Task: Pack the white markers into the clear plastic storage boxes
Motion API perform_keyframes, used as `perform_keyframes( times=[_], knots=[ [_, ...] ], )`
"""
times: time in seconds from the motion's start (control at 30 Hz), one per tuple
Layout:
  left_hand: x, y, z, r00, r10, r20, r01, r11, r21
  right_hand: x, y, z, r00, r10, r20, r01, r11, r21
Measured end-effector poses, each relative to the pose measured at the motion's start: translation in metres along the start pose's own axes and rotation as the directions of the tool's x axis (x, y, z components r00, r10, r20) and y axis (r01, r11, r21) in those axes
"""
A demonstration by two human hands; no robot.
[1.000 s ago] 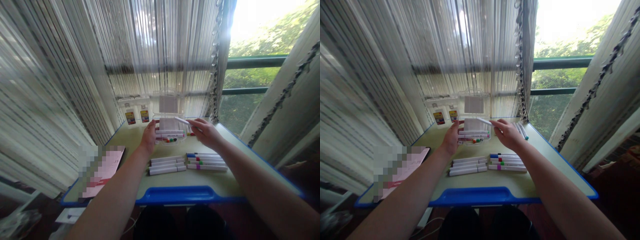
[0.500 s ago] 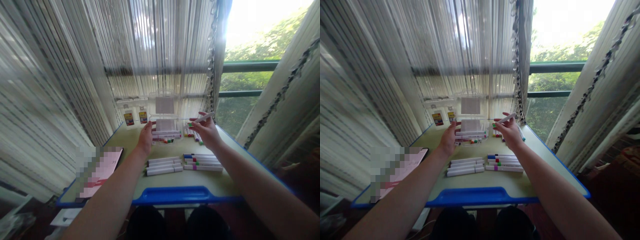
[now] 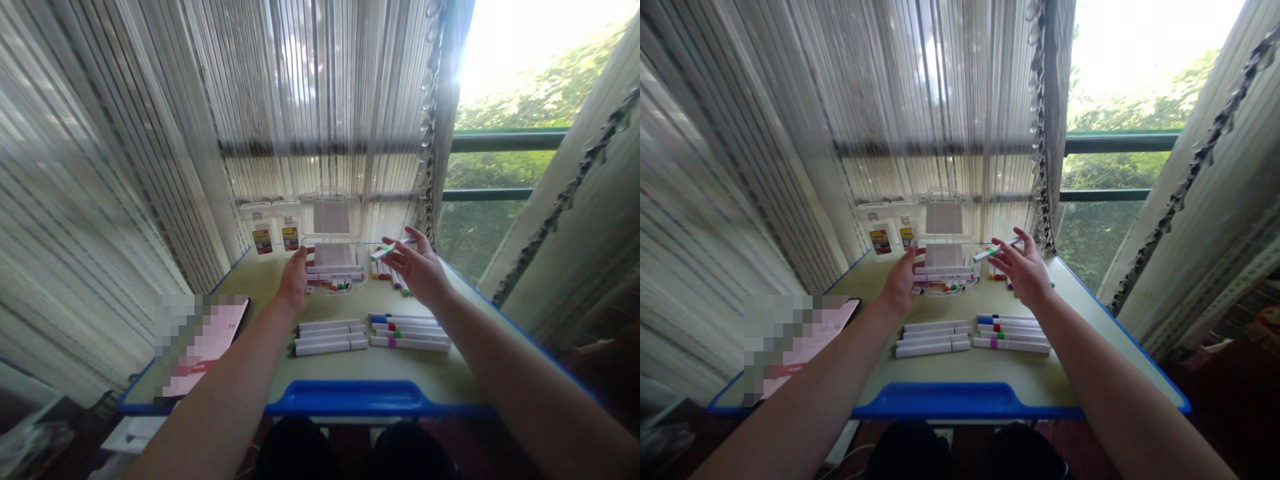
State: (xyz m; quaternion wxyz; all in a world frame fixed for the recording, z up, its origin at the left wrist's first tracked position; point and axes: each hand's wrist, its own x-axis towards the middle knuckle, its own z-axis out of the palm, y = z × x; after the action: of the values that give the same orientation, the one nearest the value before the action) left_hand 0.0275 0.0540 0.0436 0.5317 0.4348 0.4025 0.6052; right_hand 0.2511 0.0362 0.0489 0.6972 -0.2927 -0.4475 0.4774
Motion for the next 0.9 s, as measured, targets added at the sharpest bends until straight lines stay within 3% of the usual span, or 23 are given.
perform_keyframes(
  times=[0.2, 0.37, 0.6, 0.77, 0.9],
  knots=[
    [0.001, -0.002, 0.001, 0.999, 0.015, 0.029, -0.016, 0.999, 0.036, -0.004, 0.003, 0.005, 0.983, 0.145, 0.111, -0.148, 0.989, 0.019],
    [0.001, -0.002, 0.000, 1.000, 0.006, 0.027, -0.006, 1.000, -0.001, -0.004, 0.005, 0.002, 0.975, 0.117, 0.188, -0.105, 0.992, -0.071],
    [0.000, -0.002, -0.001, 1.000, 0.011, 0.020, -0.011, 1.000, -0.025, -0.005, 0.013, 0.001, 0.996, 0.055, 0.075, -0.037, 0.973, -0.226],
    [0.000, 0.000, -0.002, 1.000, -0.006, 0.030, 0.007, 1.000, -0.030, 0.002, 0.015, -0.003, 0.996, 0.087, -0.024, -0.088, 0.996, -0.019],
    [-0.001, 0.002, -0.001, 1.000, 0.001, 0.009, -0.001, 1.000, -0.010, 0.006, 0.012, -0.007, 0.992, 0.103, -0.076, -0.100, 0.994, 0.036]
  ],
)
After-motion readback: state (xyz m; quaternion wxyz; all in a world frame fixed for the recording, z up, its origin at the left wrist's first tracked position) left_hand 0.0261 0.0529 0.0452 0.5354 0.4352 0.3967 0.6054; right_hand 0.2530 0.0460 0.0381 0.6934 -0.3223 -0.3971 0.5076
